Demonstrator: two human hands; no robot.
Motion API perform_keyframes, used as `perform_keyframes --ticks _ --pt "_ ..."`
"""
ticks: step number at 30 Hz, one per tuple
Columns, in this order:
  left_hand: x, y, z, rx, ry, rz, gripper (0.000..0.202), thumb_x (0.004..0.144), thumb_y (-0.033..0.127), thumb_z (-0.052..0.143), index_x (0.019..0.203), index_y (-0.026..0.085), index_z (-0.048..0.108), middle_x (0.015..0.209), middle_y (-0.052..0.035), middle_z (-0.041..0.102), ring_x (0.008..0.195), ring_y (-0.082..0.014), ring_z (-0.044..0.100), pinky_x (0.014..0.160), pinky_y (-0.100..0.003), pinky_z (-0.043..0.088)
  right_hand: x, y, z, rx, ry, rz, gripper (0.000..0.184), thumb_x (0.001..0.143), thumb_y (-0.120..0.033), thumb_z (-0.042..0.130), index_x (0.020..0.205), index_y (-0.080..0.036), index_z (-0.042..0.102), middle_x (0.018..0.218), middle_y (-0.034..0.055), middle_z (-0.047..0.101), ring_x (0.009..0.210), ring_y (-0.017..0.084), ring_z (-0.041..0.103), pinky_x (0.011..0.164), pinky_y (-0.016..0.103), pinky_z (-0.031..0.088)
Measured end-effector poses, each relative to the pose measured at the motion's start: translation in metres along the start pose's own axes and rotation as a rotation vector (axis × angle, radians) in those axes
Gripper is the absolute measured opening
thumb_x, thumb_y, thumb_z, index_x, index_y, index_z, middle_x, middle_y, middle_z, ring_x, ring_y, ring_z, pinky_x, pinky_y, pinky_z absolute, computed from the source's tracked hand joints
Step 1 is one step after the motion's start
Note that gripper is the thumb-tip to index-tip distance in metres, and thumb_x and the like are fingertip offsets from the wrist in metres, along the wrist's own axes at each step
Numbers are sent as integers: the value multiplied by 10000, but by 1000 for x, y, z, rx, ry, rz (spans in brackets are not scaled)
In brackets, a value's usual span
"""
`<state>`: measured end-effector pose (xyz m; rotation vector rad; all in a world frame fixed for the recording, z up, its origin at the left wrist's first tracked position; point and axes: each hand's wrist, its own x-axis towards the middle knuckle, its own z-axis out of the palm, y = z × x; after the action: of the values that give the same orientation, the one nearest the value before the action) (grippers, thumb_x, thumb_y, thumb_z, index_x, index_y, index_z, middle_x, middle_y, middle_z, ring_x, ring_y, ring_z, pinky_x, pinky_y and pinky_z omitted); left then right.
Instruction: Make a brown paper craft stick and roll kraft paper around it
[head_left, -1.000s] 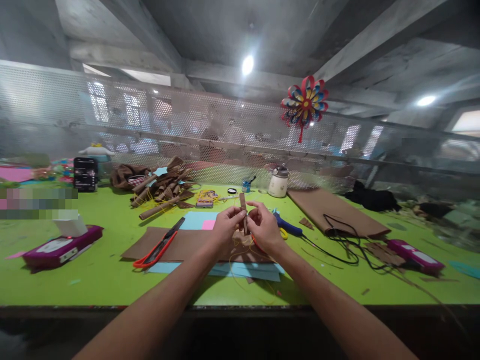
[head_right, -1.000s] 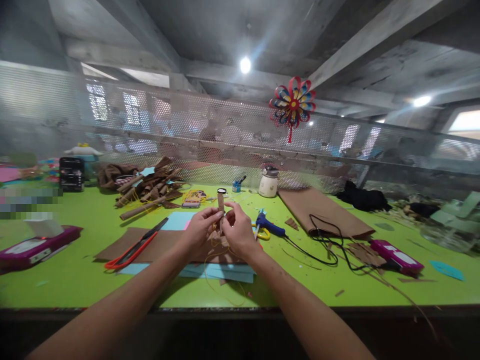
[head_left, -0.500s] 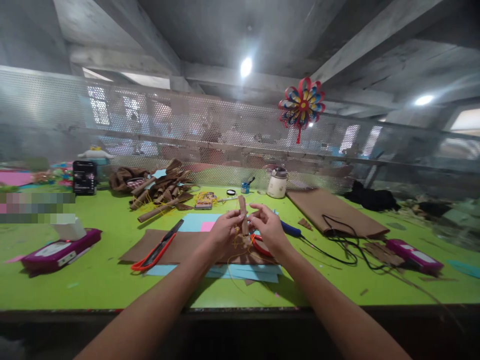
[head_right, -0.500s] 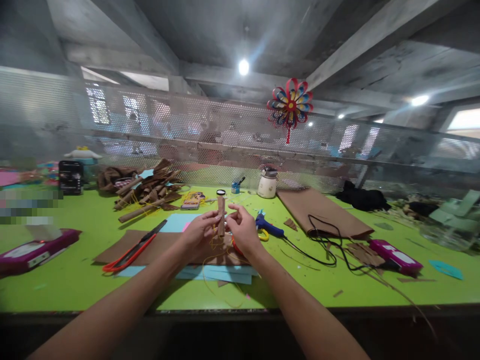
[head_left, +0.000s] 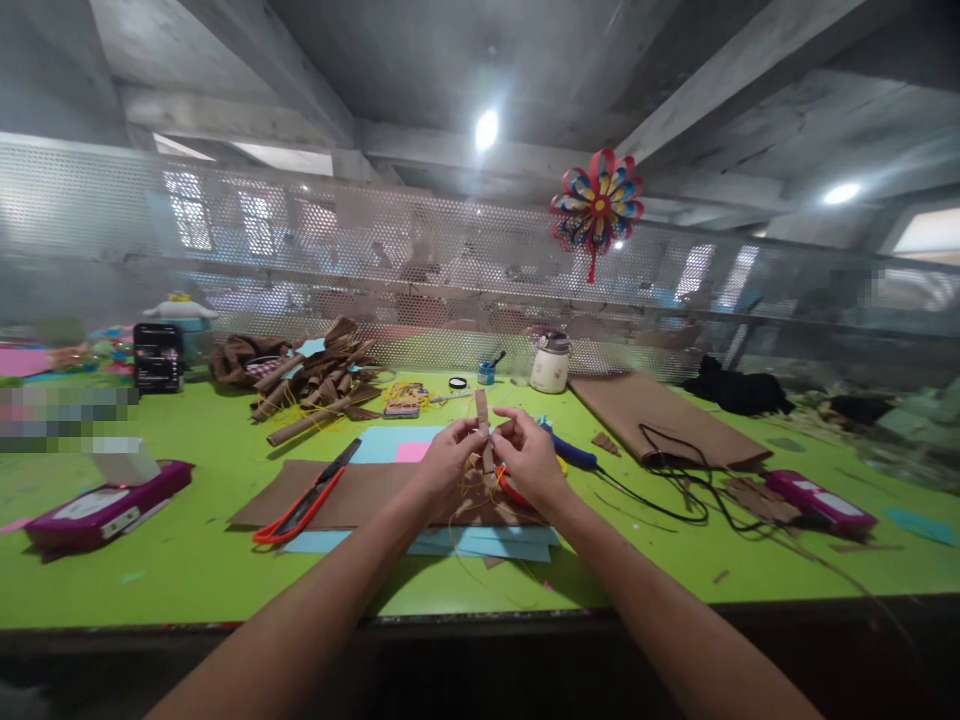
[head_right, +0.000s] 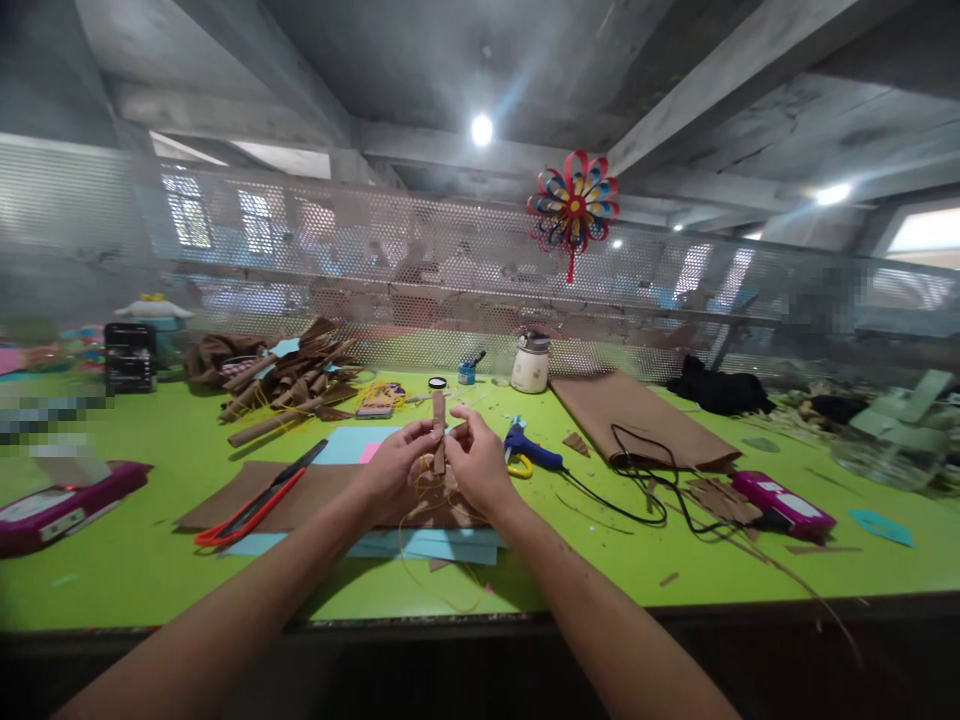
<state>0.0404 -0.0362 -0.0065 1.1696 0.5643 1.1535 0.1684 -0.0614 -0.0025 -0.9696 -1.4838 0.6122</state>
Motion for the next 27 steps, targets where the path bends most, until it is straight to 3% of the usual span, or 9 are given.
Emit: perform_keyframes --ticks 8,13,16,21,25,27 --pt "5 -2 -7 120 86 28 329 645 282 727 916 133 614 794 -33 659 677 -141 598 602 -235 438 1 8 0 -71 3 -26 396 753 -195 504 1145 -141 508 801 36 624 706 152 601 691 297 490" --pt "3 1 -10 149 112 2 297 643 274 712 889 136 618 742 -18 638 628 -130 583 536 -218 409 8 14 -5 27 35 4 263 695 -178 464 929 -141 579 697 3 590 599 136 571 613 277 473" --pt "2 4 -11 140 125 -17 304 638 257 711 899 128 622 731 -15 632 601 -120 567 520 -216 400 9 14 -7 38 41 8 238 720 -217 460 909 -138 582 658 -7 562 555 129 540 560 260 446" --pt "2 10 -11 20 105 -51 230 613 176 724 815 103 643 674 0 610 547 -79 524 518 -194 385 9 16 -8 -53 73 -28 263 776 -283 463 956 -156 606 538 -53 451 453 101 402 458 228 345" --pt "3 16 -12 -154 74 -90 144 645 123 669 781 97 629 639 1 596 520 -82 520 501 -202 394 9 14 -9 63 14 79 242 756 -351 550 895 -158 595 442 -98 349 366 73 298 385 213 254" --pt "4 18 -12 -213 85 -68 82 674 125 633 749 108 605 604 17 573 492 -77 502 490 -206 398 7 9 -10 150 -49 129 266 721 -361 607 886 -152 596 418 -104 361 351 69 313 382 213 270"
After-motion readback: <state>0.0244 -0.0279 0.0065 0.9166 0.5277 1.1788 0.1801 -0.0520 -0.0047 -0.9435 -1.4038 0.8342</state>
